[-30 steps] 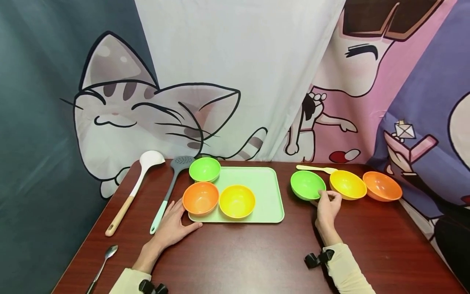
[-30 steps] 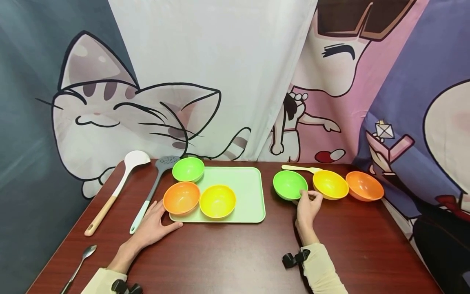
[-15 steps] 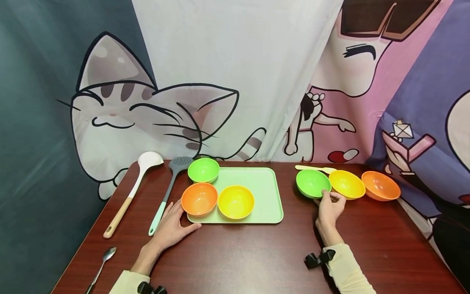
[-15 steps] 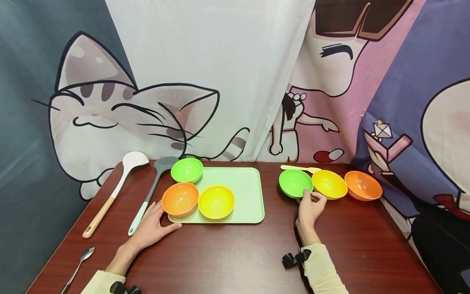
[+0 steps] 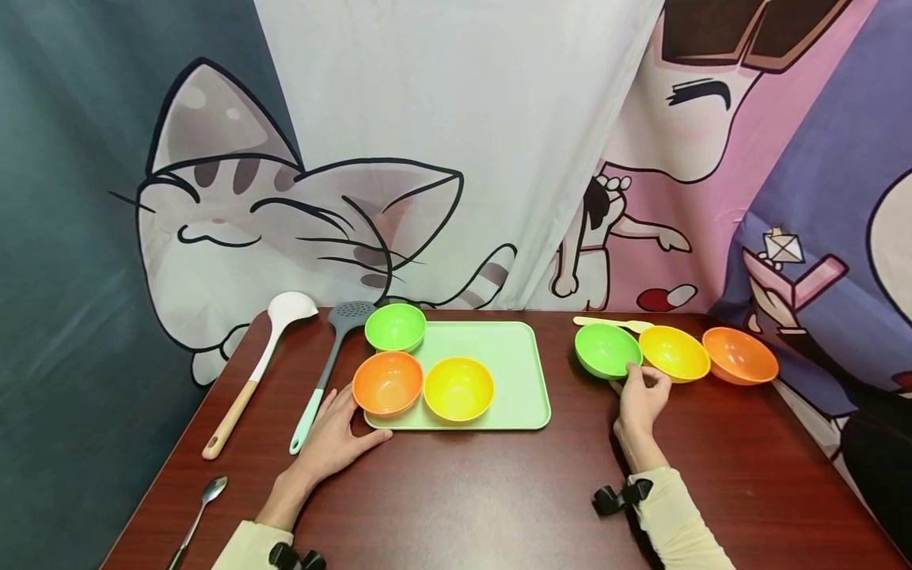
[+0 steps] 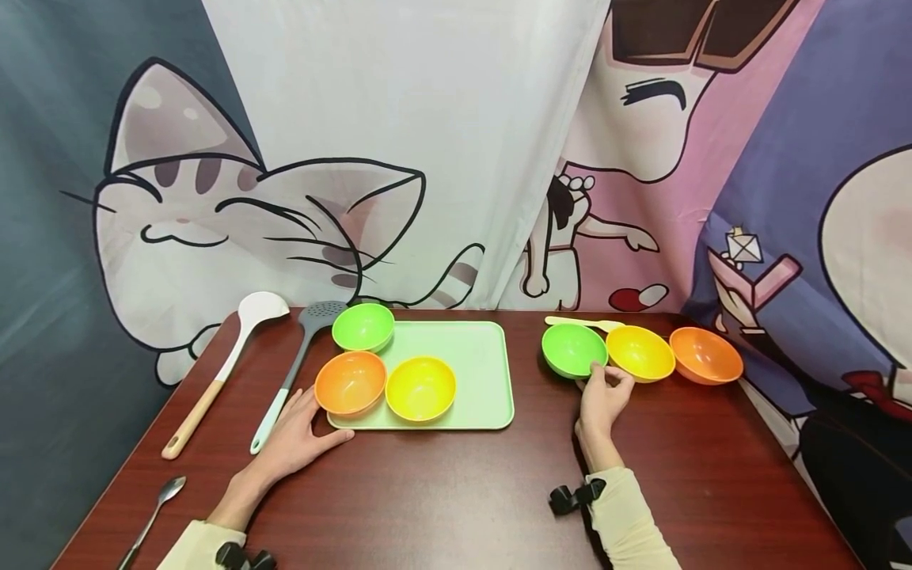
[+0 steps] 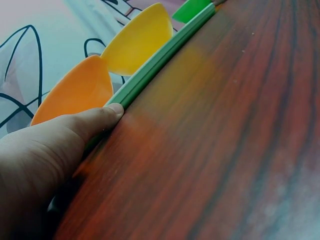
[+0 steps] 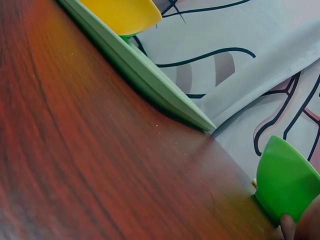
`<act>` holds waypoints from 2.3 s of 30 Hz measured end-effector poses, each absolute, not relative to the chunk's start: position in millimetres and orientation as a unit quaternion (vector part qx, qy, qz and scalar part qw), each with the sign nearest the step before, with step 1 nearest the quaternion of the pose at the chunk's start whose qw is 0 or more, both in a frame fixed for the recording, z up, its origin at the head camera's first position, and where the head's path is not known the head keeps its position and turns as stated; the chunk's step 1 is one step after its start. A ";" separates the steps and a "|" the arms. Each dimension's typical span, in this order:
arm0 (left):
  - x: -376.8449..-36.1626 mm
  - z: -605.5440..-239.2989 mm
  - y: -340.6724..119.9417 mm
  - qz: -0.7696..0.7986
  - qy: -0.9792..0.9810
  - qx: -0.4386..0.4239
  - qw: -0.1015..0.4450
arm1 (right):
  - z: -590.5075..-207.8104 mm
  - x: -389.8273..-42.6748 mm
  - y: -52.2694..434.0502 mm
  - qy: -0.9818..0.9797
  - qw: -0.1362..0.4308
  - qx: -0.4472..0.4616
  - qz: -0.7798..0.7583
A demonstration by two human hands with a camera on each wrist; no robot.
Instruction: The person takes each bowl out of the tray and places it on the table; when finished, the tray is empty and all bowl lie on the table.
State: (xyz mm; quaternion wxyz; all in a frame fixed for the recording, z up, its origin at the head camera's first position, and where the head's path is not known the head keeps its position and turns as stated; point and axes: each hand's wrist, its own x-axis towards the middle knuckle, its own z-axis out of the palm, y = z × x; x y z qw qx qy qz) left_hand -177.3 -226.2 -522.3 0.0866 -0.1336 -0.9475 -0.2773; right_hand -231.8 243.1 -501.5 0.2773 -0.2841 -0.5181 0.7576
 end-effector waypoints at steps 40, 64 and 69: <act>-177.0 -520.4 -225.8 -0.278 -0.949 -0.131 0.078 | -502.4 -212.6 241.5 -0.546 0.286 -0.261 0.743; -175.3 -518.1 -225.9 -0.276 -0.951 -0.124 0.069 | -499.9 -194.9 229.6 -0.636 0.175 -0.197 0.725; -172.4 -518.6 -229.1 -0.278 -0.950 -0.121 0.073 | -498.5 -195.2 220.9 -0.669 0.148 -0.151 0.713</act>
